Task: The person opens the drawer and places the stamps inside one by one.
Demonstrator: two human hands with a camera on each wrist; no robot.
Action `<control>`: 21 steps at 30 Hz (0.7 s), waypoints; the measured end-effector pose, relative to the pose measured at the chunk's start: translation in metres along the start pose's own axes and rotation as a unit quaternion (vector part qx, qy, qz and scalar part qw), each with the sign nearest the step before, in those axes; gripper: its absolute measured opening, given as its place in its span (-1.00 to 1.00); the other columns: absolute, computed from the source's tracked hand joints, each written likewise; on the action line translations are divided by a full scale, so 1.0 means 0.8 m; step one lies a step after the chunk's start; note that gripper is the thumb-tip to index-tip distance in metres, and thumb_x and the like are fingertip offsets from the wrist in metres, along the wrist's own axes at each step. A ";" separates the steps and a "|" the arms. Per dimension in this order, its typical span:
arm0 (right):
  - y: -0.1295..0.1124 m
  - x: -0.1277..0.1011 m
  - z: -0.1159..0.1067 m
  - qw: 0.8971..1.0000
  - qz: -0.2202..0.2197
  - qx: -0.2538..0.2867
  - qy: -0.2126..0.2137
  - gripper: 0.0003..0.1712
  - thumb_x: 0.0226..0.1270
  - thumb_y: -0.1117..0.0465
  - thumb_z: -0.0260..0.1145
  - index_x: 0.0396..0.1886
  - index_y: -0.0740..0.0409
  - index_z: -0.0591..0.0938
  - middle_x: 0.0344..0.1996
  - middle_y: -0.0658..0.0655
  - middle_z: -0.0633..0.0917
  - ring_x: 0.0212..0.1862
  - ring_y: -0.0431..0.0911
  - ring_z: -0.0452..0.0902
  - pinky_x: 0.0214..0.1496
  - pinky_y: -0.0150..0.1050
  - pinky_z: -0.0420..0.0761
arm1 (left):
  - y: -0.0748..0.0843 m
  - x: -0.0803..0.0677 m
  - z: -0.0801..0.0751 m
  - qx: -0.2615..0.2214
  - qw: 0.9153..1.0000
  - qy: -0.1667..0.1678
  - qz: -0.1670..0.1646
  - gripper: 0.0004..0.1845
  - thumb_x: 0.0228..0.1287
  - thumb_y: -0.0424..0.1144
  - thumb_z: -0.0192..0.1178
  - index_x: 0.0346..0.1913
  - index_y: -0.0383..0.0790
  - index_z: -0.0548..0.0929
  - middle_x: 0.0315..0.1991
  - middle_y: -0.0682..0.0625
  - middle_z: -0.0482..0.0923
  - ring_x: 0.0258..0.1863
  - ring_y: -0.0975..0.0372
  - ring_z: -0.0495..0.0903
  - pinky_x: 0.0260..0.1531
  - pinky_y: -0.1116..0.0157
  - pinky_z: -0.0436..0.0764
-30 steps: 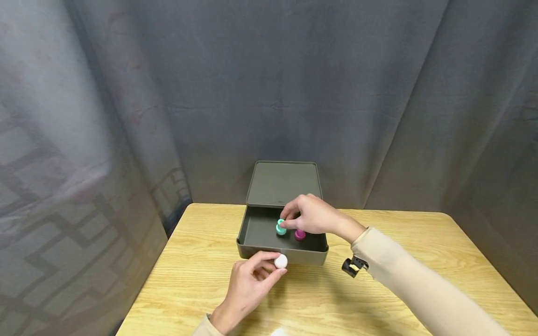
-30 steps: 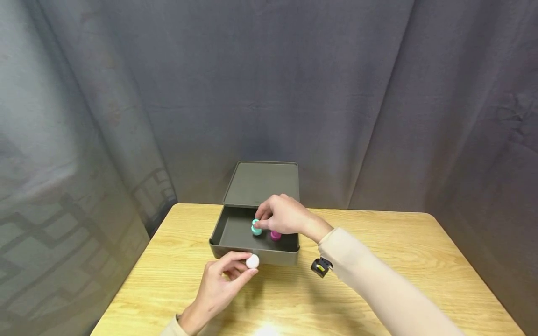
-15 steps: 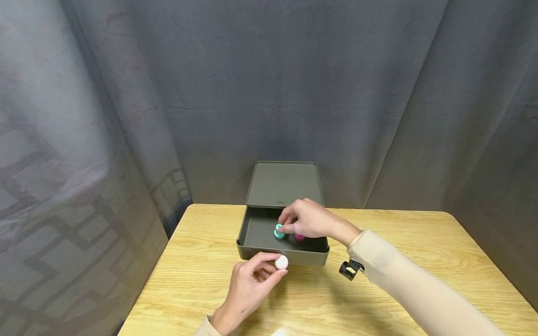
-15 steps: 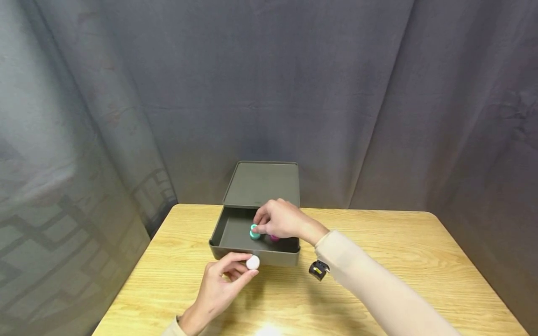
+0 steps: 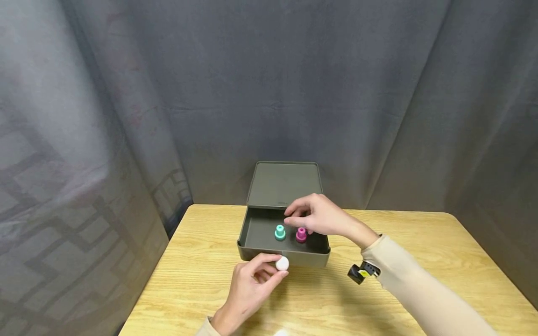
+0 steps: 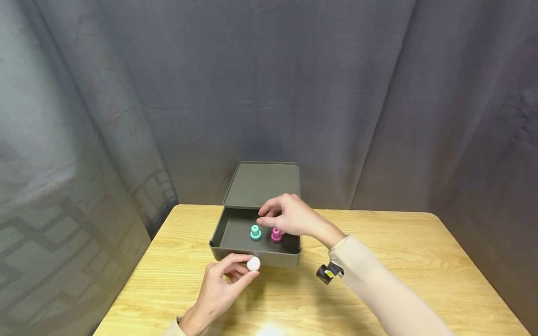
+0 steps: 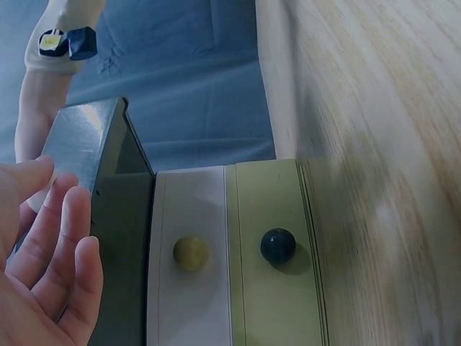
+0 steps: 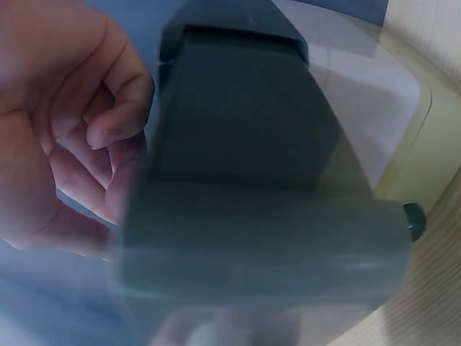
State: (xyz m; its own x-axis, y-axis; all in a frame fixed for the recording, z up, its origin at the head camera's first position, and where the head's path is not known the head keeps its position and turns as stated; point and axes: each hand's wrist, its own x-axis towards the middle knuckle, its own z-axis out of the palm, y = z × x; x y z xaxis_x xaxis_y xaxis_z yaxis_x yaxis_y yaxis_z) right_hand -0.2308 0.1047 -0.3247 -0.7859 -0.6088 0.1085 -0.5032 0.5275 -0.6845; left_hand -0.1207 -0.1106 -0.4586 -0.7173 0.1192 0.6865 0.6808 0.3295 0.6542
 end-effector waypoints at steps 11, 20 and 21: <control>0.012 -0.067 -0.013 0.987 0.021 0.091 0.132 -0.75 0.47 0.16 0.46 -0.02 0.23 0.80 -0.28 0.23 0.85 -0.52 -0.13 0.60 -0.45 -0.27 0.63 | 0.002 -0.005 -0.006 0.003 1.000 0.001 0.000 -0.67 0.16 -0.34 0.59 -0.04 -0.05 0.77 -0.43 0.10 0.83 -0.54 0.58 0.59 -0.56 0.55 0.59; 0.043 -0.122 0.022 0.945 0.052 0.168 0.277 -0.82 0.54 0.25 0.39 0.03 0.20 0.76 -0.37 -0.17 0.83 -0.53 -0.18 0.61 -0.54 -0.30 0.55 | 0.001 -0.009 -0.007 0.026 1.000 0.012 0.012 -0.65 0.16 -0.34 0.60 -0.02 -0.02 0.77 -0.33 0.11 0.83 -0.52 0.55 0.60 -0.56 0.56 0.58; 0.047 -0.128 0.029 0.940 0.058 0.183 0.284 -0.83 0.54 0.26 0.38 0.03 0.17 0.76 -0.37 -0.17 0.83 -0.54 -0.19 0.60 -0.57 -0.29 0.53 | 0.001 -0.010 -0.006 0.029 0.999 0.012 0.015 -0.65 0.17 -0.34 0.59 -0.01 -0.02 0.77 -0.32 0.11 0.83 -0.52 0.55 0.60 -0.55 0.56 0.59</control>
State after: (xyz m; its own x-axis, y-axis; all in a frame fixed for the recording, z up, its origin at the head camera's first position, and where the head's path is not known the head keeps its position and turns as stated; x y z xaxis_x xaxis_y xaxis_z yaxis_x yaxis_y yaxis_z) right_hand -0.1608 0.1734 -0.3780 -0.9451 -0.0910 0.3139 -0.3268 0.2689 -0.9060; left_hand -0.1136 -0.1158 -0.4618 -0.6927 0.1074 0.7132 0.6916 0.3791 0.6147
